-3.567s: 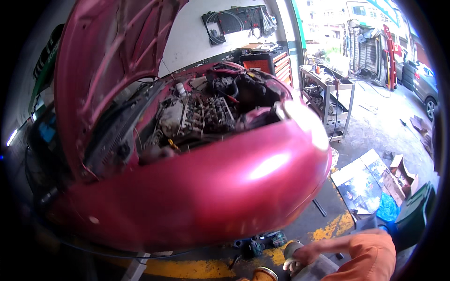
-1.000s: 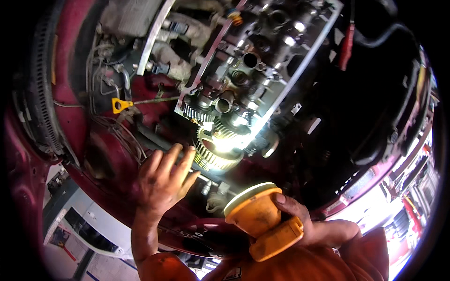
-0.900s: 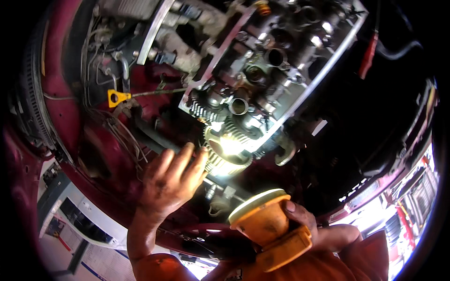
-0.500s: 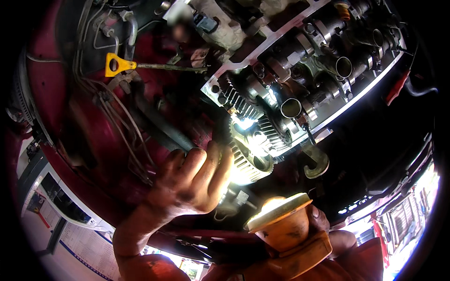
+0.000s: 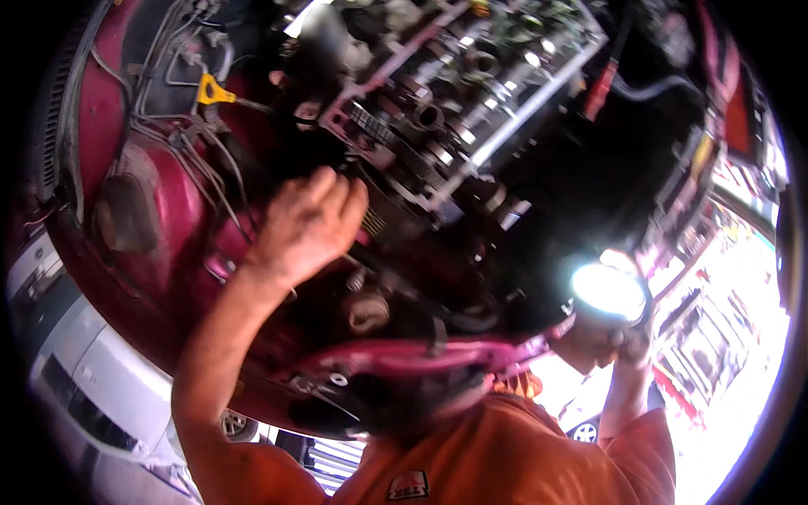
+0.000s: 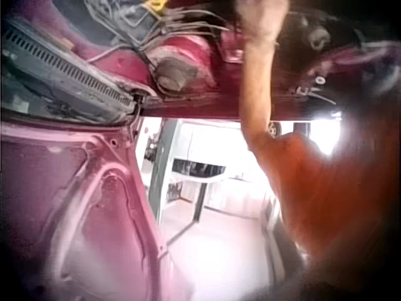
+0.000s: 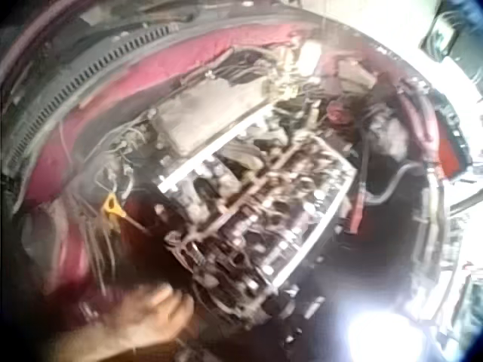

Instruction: The person works on a car engine by manipulating gears and a timing belt by hand, then uses a handheld lamp to illuminate and touch components within the wheel well area.

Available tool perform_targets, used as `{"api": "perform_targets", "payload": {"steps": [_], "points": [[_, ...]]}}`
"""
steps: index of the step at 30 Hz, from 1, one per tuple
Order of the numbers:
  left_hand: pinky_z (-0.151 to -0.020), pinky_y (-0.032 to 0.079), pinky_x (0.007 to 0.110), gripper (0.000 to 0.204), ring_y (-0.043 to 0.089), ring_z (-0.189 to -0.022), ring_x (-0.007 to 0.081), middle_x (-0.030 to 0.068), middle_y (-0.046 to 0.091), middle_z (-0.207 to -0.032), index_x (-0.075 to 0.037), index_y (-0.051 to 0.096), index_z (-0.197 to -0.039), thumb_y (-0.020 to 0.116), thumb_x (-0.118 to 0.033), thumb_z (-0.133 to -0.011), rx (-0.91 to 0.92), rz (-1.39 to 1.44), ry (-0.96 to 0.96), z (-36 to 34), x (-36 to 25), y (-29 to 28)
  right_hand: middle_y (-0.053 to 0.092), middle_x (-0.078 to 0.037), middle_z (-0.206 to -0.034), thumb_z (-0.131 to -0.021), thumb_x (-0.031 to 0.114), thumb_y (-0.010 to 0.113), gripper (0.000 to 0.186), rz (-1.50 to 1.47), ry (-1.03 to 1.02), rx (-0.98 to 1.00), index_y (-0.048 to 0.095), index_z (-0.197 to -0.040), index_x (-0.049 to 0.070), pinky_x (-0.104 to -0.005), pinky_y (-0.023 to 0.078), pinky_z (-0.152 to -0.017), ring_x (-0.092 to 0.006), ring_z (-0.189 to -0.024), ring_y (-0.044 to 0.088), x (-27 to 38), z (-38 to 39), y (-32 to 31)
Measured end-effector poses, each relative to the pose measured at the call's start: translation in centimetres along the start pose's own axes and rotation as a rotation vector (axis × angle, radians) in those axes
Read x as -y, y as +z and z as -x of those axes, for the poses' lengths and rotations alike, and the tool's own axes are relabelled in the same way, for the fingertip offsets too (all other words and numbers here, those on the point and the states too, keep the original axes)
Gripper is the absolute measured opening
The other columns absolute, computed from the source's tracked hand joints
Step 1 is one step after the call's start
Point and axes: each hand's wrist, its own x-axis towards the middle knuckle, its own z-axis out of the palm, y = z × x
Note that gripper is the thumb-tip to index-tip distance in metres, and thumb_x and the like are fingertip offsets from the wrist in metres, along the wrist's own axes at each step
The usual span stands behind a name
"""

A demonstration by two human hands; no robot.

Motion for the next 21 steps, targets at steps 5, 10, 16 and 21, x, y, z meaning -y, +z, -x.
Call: {"api": "perform_targets", "payload": {"steps": [5,10,16,21], "points": [[-0.070,0.052,0.039,0.041,0.060,-0.095,0.0240,0.0062,0.064,-0.092,-0.003,0.064,-0.108,0.072,-0.010,-0.069,0.077,0.079,-0.048,0.9,0.3,0.5,0.051,-0.016,-0.130,-0.060,0.043,0.086,0.098,0.568,-0.347,-0.499,0.045,-0.137,-0.002,-0.0422,0.050,-0.097,-0.0292,-0.117,0.056,-2.3,6.4,-4.2],[-0.068,0.050,0.041,0.023,0.059,-0.087,0.0269,0.0069,0.059,-0.082,-0.005,0.060,-0.092,0.069,-0.008,-0.070,-0.002,0.117,0.013,0.1,0.7,0.7,0.051,-0.017,-0.124,-0.066,0.028,0.086,0.079,0.942,-0.377,-0.842,0.050,-0.132,0.002,-0.0458,0.042,-0.103,-0.0321,-0.118,0.051,-5.1,8.9,-2.9],[-0.065,0.051,0.039,0.013,0.060,-0.077,0.0265,0.0080,0.058,-0.072,-0.007,0.054,-0.074,0.066,-0.004,-0.069,-0.083,0.122,0.028,-0.2,0.3,1.2,0.050,-0.019,-0.127,-0.064,0.018,0.087,0.080,0.988,-0.444,-0.928,0.049,-0.132,0.002,-0.0444,0.039,-0.105,-0.0350,-0.121,0.048,-7.7,9.5,-3.8],[-0.069,0.052,0.041,0.018,0.060,-0.085,0.0284,0.0090,0.060,-0.079,-0.006,0.054,-0.081,0.068,-0.006,-0.069,-0.062,0.201,0.008,0.2,0.6,0.8,0.047,-0.018,-0.132,-0.055,0.034,0.095,0.101,1.102,-0.449,-0.896,0.044,-0.138,0.004,-0.0477,0.038,-0.106,-0.0376,-0.125,0.043,-6.6,8.1,-3.1]]}}
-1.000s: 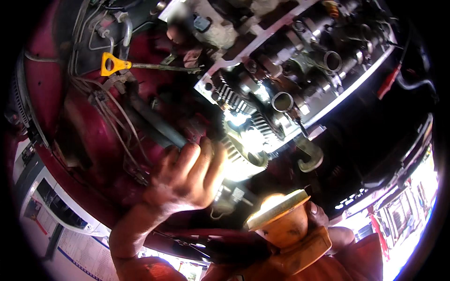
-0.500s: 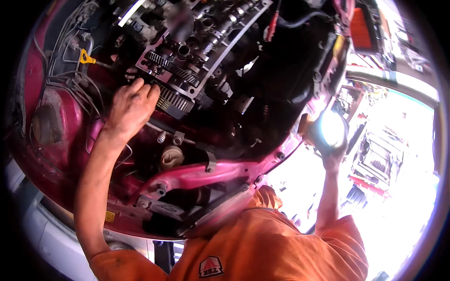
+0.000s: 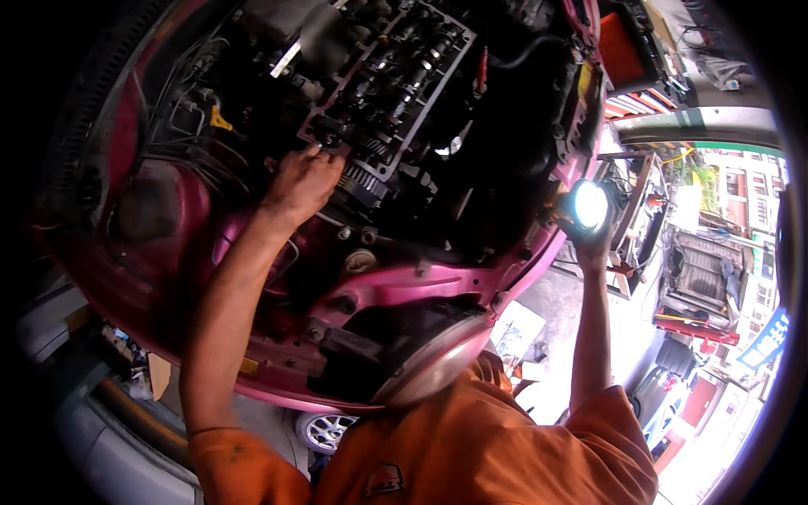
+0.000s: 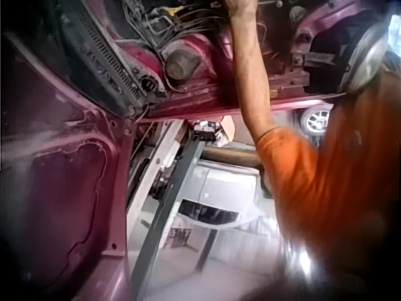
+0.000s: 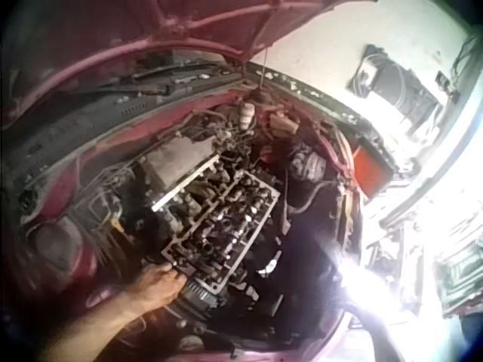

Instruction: The person works on a car engine by manipulating gears and a timing belt by hand, then uses a handheld lamp to illuminate and touch components within the wheel well area.

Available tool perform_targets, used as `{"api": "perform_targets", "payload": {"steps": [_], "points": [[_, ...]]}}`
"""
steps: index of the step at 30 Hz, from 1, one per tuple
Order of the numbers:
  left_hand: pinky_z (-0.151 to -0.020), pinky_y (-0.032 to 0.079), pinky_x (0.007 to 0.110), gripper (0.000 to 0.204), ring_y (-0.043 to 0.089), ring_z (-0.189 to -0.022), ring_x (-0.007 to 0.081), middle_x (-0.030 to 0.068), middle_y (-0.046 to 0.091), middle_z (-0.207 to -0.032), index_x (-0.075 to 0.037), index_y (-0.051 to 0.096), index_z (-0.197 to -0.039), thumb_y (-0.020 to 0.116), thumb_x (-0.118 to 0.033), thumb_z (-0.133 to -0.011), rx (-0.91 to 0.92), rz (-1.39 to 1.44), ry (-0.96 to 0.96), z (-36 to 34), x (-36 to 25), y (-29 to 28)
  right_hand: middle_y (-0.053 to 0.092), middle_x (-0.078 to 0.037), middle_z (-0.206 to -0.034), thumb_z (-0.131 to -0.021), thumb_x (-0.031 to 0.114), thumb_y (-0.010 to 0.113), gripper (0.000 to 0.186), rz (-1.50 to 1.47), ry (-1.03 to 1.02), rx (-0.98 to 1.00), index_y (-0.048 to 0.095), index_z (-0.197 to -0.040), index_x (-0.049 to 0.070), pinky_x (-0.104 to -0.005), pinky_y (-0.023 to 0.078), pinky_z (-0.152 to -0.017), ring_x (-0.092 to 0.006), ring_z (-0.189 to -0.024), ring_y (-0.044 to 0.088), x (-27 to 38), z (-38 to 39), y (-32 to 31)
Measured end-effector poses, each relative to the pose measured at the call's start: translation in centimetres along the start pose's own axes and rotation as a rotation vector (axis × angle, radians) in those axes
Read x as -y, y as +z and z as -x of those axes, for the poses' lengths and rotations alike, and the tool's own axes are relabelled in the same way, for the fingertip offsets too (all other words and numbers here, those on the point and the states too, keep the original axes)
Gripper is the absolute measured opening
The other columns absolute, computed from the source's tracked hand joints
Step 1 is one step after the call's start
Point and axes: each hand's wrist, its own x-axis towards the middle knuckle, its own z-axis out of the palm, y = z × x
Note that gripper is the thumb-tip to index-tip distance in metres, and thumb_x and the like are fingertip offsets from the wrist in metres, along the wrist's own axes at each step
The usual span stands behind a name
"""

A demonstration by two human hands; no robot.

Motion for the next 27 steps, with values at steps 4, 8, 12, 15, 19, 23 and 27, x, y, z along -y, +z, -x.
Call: {"api": "perform_targets", "payload": {"steps": [4,8,12,15,19,23,27], "points": [[-0.072,0.052,0.042,0.023,0.060,-0.090,0.0289,0.0088,0.063,-0.084,-0.006,0.057,-0.088,0.072,-0.011,-0.070,0.034,0.058,-0.027,-0.3,-0.1,0.0,0.049,-0.018,-0.136,-0.065,0.015,0.090,0.088,-0.221,0.089,-0.016,0.044,-0.138,0.002,-0.0420,0.044,-0.101,-0.0302,-0.121,0.050,0.9,1.5,-1.8],[-0.072,0.053,0.041,0.030,0.061,-0.089,0.0287,0.0089,0.063,-0.084,-0.006,0.060,-0.091,0.075,-0.012,-0.066,0.005,0.077,-0.037,0.1,0.4,-0.4,0.067,-0.012,-0.110,-0.081,-0.001,0.073,0.038,-0.321,0.150,-0.262,0.061,-0.117,-0.001,-0.0339,0.052,-0.088,-0.0216,-0.099,0.065,8.0,0.9,-2.3],[-0.072,0.053,0.042,0.025,0.061,-0.090,0.0287,0.0086,0.063,-0.084,-0.006,0.060,-0.088,0.072,-0.010,-0.067,0.040,0.000,-0.060,0.4,1.1,-0.4,0.069,-0.012,-0.092,-0.074,0.005,0.077,0.026,-0.713,0.218,0.527,0.065,-0.097,0.001,-0.0326,0.055,-0.069,-0.0213,-0.080,0.069,18.8,-0.6,6.2],[-0.074,0.053,0.042,0.022,0.060,-0.095,0.0293,0.0086,0.064,-0.086,-0.006,0.059,-0.089,0.069,-0.010,-0.069,0.095,-0.075,-0.080,0.0,1.5,0.6,0.071,-0.014,-0.081,-0.082,0.035,0.072,0.029,-0.011,-0.293,0.795,0.071,-0.087,0.006,-0.0382,0.056,-0.064,-0.0288,-0.072,0.070,23.5,-1.9,12.9],[-0.080,0.054,0.043,0.007,0.067,-0.086,0.0335,0.0163,0.069,-0.079,-0.005,0.065,-0.072,0.068,-0.006,-0.066,0.206,-0.161,-0.048,-1.1,2.4,1.3,0.070,-0.016,-0.077,-0.082,0.052,0.067,0.043,0.102,-0.271,0.887,0.073,-0.081,0.010,-0.0441,0.055,-0.064,-0.0341,-0.072,0.069,25.1,-1.5,16.2],[-0.079,0.055,0.044,0.006,0.068,-0.084,0.0352,0.0211,0.069,-0.078,-0.002,0.069,-0.067,0.068,-0.007,-0.063,0.274,-0.096,-0.058,-1.2,3.5,1.4,0.069,-0.018,-0.072,-0.081,0.053,0.067,0.047,0.085,-0.130,0.853,0.074,-0.077,0.007,-0.0442,0.055,-0.064,-0.0361,-0.070,0.068,26.1,-0.9,16.8],[-0.074,0.055,0.045,0.010,0.068,-0.080,0.0381,0.0220,0.068,-0.079,0.000,0.068,-0.069,0.066,-0.009,-0.065,0.290,-0.004,-0.058,-1.3,4.0,2.3,0.068,-0.019,-0.071,-0.082,0.048,0.066,0.044,0.070,-0.076,0.843,0.072,-0.075,0.006,-0.0465,0.055,-0.064,-0.0372,-0.069,0.068,26.3,-0.6,16.6]]}}
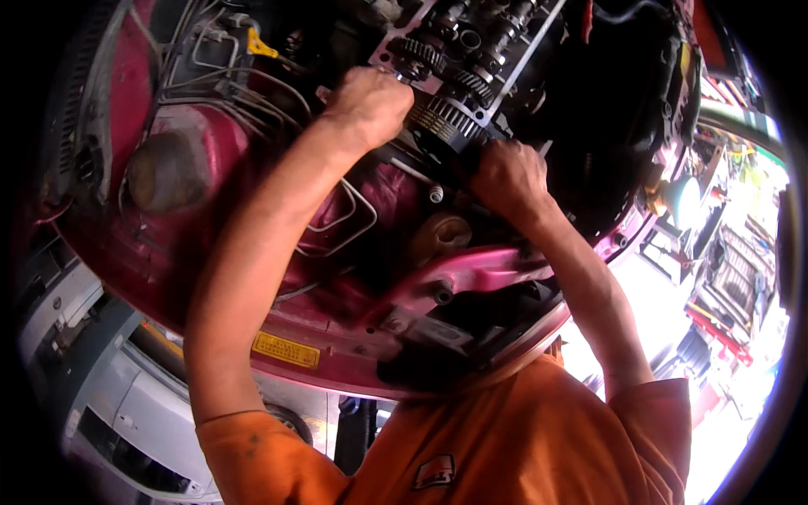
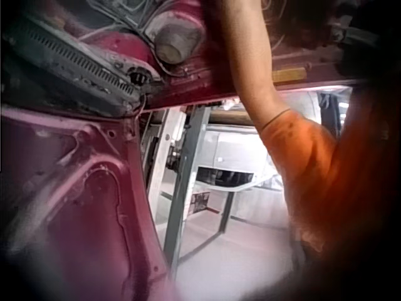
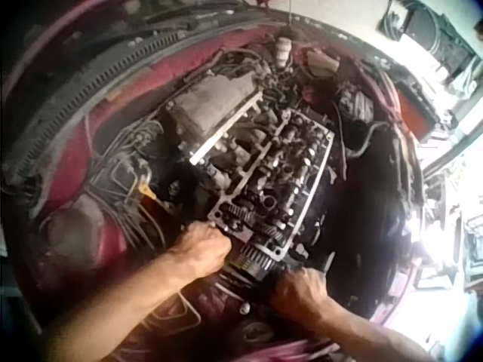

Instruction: The person works on a car engine by manipulating gears and a timing belt by hand, then uses a handheld lamp to illuminate and touch components within the wheel well area.

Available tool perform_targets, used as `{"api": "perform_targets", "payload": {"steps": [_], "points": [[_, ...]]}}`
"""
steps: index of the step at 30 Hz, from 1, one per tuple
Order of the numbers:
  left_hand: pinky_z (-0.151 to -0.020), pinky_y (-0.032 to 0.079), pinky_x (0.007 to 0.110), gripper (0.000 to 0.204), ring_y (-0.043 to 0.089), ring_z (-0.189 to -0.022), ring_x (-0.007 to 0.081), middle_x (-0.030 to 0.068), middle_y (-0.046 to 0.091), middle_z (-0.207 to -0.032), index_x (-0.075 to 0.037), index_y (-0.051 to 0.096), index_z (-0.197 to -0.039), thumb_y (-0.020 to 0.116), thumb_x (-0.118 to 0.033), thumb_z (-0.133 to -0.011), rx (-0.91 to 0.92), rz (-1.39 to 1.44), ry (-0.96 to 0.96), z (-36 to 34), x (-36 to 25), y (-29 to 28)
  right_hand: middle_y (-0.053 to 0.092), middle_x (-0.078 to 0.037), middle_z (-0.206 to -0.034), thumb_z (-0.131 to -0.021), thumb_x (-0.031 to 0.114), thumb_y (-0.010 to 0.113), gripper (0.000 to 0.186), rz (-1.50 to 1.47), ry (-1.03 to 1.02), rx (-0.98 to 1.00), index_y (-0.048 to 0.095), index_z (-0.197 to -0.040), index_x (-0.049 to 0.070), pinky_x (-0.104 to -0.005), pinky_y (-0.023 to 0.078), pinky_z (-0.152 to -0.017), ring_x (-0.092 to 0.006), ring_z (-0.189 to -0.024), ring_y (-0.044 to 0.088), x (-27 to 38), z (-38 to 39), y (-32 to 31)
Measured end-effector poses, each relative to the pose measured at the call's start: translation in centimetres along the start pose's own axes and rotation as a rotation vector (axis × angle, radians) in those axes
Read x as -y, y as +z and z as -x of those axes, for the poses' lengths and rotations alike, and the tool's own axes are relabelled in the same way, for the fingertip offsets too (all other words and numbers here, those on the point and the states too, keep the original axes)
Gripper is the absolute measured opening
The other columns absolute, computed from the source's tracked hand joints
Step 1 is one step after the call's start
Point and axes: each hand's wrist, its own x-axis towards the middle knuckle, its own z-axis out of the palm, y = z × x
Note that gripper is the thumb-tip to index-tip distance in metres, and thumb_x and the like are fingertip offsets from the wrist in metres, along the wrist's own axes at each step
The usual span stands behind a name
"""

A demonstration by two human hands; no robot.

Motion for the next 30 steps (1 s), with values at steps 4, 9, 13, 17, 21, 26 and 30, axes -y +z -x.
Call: {"api": "perform_targets", "payload": {"steps": [4,9,13,17,21,26,30], "points": [[-0.070,0.052,0.048,0.014,0.066,-0.077,0.0416,0.0253,0.064,-0.078,0.002,0.064,-0.068,0.062,-0.013,-0.067,0.064,0.113,-0.066,-0.3,0.0,-0.1,0.066,-0.021,-0.066,-0.079,0.043,0.068,0.042,-0.023,-0.044,-0.070,0.069,-0.067,0.004,-0.0475,0.055,-0.061,-0.0387,-0.064,0.067,-0.7,-0.2,1.4],[-0.070,0.052,0.049,0.018,0.064,-0.078,0.0448,0.0277,0.063,-0.079,0.004,0.065,-0.070,0.063,-0.013,-0.068,0.103,0.084,-0.060,-0.3,0.1,-0.7,0.065,-0.019,-0.064,-0.080,0.045,0.067,0.042,-0.035,-0.051,-0.093,0.070,-0.067,0.005,-0.0470,0.055,-0.059,-0.0384,-0.061,0.067,-0.6,-0.3,0.9],[-0.071,0.052,0.050,0.019,0.064,-0.077,0.0452,0.0285,0.062,-0.078,0.005,0.065,-0.070,0.064,-0.014,-0.068,0.075,0.056,-0.039,0.2,0.0,-1.0,0.066,-0.018,-0.066,-0.082,0.045,0.064,0.042,0.012,-0.063,-0.032,0.071,-0.068,0.006,-0.0455,0.055,-0.058,-0.0367,-0.062,0.067,0.2,-0.3,-0.4],[-0.071,0.052,0.049,0.016,0.064,-0.077,0.0442,0.0264,0.063,-0.077,0.004,0.065,-0.070,0.065,-0.011,-0.068,0.101,0.046,0.020,0.7,-1.1,-1.0,0.067,-0.019,-0.067,-0.078,0.031,0.062,0.029,0.044,-0.096,-0.004,0.072,-0.069,0.006,-0.0444,0.057,-0.059,-0.0359,-0.063,0.069,0.0,-0.2,0.1],[-0.071,0.052,0.049,0.019,0.064,-0.078,0.0423,0.0250,0.064,-0.078,0.002,0.065,-0.070,0.069,-0.016,-0.073,0.130,0.065,0.055,0.8,-1.7,-1.4,0.067,-0.020,-0.069,-0.073,0.020,0.060,0.019,0.059,-0.087,-0.008,0.072,-0.072,0.005,-0.0442,0.058,-0.061,-0.0366,-0.065,0.069,-0.1,0.2,-0.2],[-0.071,0.052,0.047,0.025,0.065,-0.079,0.0403,0.0230,0.064,-0.076,0.001,0.065,-0.070,0.072,-0.022,-0.076,0.123,0.047,0.075,1.1,-1.8,-0.6,0.069,-0.018,-0.076,-0.072,0.025,0.070,0.019,0.101,-0.146,-0.018,0.073,-0.076,0.006,-0.0423,0.058,-0.066,-0.0342,-0.071,0.070,-0.7,0.8,-0.6],[-0.071,0.051,0.048,0.025,0.064,-0.079,0.0408,0.0230,0.063,-0.076,0.002,0.064,-0.071,0.072,-0.022,-0.075,0.120,0.048,0.061,0.9,-2.3,-0.3,0.069,-0.015,-0.080,-0.075,0.033,0.072,0.027,0.123,-0.306,-0.034,0.073,-0.087,0.009,-0.0407,0.056,-0.067,-0.0308,-0.074,0.070,-2.9,0.6,-0.2]]}}
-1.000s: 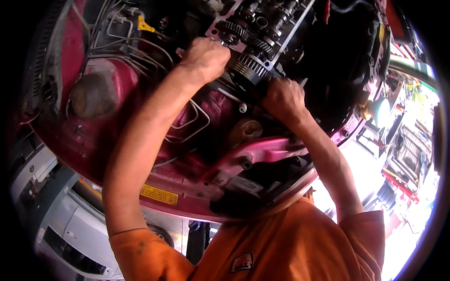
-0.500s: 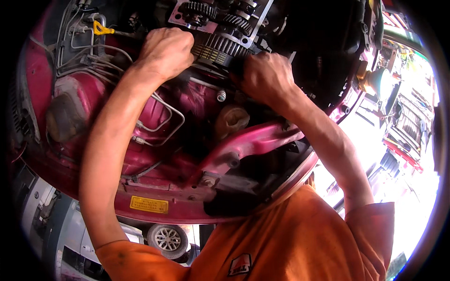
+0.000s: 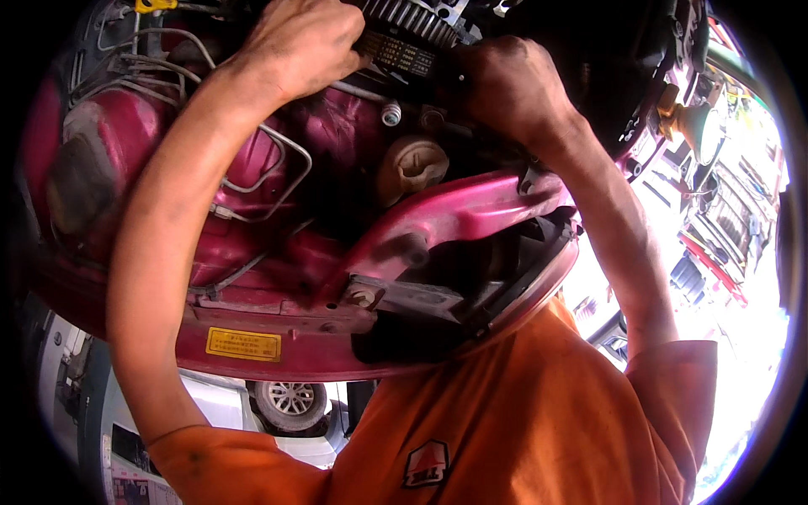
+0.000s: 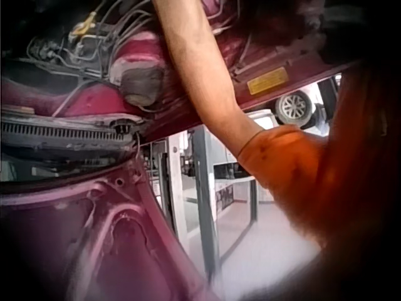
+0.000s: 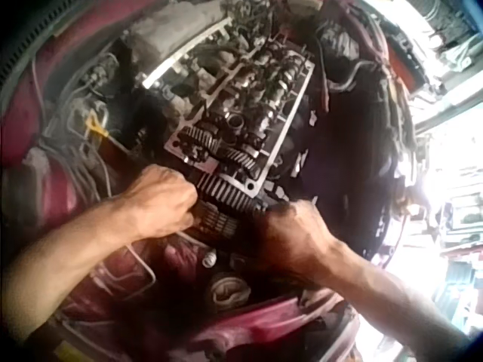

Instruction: The person works on a car engine by manipulating gears and a timing belt by hand, then uses a handheld lamp to illuminate and touch components within the wheel well area.

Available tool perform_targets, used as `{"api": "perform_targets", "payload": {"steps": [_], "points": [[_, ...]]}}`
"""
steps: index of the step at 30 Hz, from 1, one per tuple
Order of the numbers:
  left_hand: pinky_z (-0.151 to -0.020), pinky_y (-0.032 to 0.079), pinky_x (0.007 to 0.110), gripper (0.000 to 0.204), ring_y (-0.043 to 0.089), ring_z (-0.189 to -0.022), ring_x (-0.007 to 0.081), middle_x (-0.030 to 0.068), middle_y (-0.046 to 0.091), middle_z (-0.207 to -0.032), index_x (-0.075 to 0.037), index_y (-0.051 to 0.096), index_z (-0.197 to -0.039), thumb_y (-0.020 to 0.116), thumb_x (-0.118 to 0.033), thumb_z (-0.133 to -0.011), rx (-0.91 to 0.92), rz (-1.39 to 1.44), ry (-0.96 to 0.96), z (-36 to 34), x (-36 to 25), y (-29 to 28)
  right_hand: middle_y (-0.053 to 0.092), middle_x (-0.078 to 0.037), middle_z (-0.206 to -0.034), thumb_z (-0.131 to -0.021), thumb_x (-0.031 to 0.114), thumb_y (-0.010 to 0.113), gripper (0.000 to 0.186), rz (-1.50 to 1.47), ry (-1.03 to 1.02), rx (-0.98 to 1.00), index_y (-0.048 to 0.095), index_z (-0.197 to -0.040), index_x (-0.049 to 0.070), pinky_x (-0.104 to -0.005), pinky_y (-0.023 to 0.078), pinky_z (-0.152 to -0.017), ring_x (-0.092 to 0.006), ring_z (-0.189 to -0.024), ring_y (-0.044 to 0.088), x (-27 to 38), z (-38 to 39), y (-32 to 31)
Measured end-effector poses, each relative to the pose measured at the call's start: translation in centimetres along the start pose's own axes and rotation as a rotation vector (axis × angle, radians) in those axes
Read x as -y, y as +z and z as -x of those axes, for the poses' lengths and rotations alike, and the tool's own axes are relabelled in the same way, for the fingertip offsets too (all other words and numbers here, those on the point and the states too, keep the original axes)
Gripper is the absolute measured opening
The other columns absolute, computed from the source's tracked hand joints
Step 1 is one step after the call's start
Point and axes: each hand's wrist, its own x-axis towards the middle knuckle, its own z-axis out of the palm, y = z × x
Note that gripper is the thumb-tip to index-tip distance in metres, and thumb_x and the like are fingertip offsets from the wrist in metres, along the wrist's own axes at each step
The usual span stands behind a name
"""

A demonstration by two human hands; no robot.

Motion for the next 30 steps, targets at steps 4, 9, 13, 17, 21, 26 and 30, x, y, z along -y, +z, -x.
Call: {"api": "perform_targets", "payload": {"steps": [4,9,13,17,21,26,30], "points": [[-0.071,0.050,0.048,0.028,0.064,-0.080,0.0406,0.0230,0.063,-0.077,0.001,0.064,-0.071,0.072,-0.025,-0.076,0.070,0.003,-0.022,-0.3,-0.8,-0.2,0.068,-0.009,-0.098,-0.075,0.031,0.075,0.030,-0.082,-0.152,-0.116,0.072,-0.097,0.011,-0.0380,0.055,-0.071,-0.0275,-0.083,0.068,-2.5,1.0,0.9],[-0.070,0.052,0.048,0.029,0.066,-0.075,0.0396,0.0208,0.065,-0.073,-0.001,0.065,-0.069,0.072,-0.028,-0.076,-0.096,0.062,0.022,0.3,-2.4,1.6,0.068,-0.011,-0.102,-0.072,0.020,0.078,0.032,-0.344,-0.274,-0.230,0.072,-0.099,0.006,-0.0362,0.054,-0.076,-0.0282,-0.088,0.066,-4.0,1.1,2.4],[-0.066,0.052,0.046,0.021,0.067,-0.070,0.0364,0.0174,0.066,-0.071,-0.005,0.066,-0.068,0.075,-0.023,-0.070,-0.180,0.133,0.057,0.4,-3.0,2.2,0.067,-0.017,-0.103,-0.072,0.016,0.077,0.035,-0.755,-0.215,-0.025,0.069,-0.102,-0.002,-0.0367,0.053,-0.083,-0.0283,-0.092,0.066,-5.1,1.5,2.8],[-0.069,0.052,0.043,0.017,0.067,-0.070,0.0319,0.0137,0.067,-0.073,-0.007,0.065,-0.067,0.076,-0.020,-0.069,-0.127,0.082,0.025,0.6,-3.3,2.0,0.066,-0.017,-0.086,-0.084,0.029,0.069,0.040,-1.037,0.097,0.299,0.066,-0.107,-0.004,-0.0318,0.049,-0.073,-0.0185,-0.080,0.062,-3.6,1.3,-0.1],[-0.084,0.049,0.036,0.023,0.064,-0.084,0.0177,0.0046,0.067,-0.084,-0.009,0.067,-0.081,0.084,-0.020,-0.069,-0.166,0.002,0.087,3.8,-2.2,-0.8,0.066,-0.013,-0.077,-0.093,0.036,0.062,0.040,-0.900,0.214,0.375,0.069,-0.102,-0.002,-0.0312,0.046,-0.065,-0.0143,-0.071,0.059,-3.2,0.8,-1.3],[-0.073,0.052,0.031,0.022,0.065,-0.081,0.0198,0.0091,0.071,-0.089,-0.001,0.072,-0.101,0.072,-0.017,-0.085,-0.303,0.017,-0.061,9.1,-0.6,-7.4,0.067,-0.008,-0.073,-0.097,0.035,0.059,0.038,-0.947,0.372,0.372,0.071,-0.096,-0.001,-0.0302,0.045,-0.060,-0.0122,-0.065,0.058,-3.3,2.2,-0.5],[-0.084,0.052,0.031,0.026,0.066,-0.094,0.0216,0.0107,0.070,-0.100,-0.002,0.070,-0.106,0.068,-0.023,-0.090,-0.325,0.032,-0.428,13.4,2.6,-7.9,0.064,-0.006,-0.070,-0.097,0.035,0.059,0.038,-0.940,0.452,0.359,0.069,-0.098,-0.001,-0.0271,0.043,-0.057,-0.0105,-0.062,0.055,-3.5,2.3,-0.4]]}}
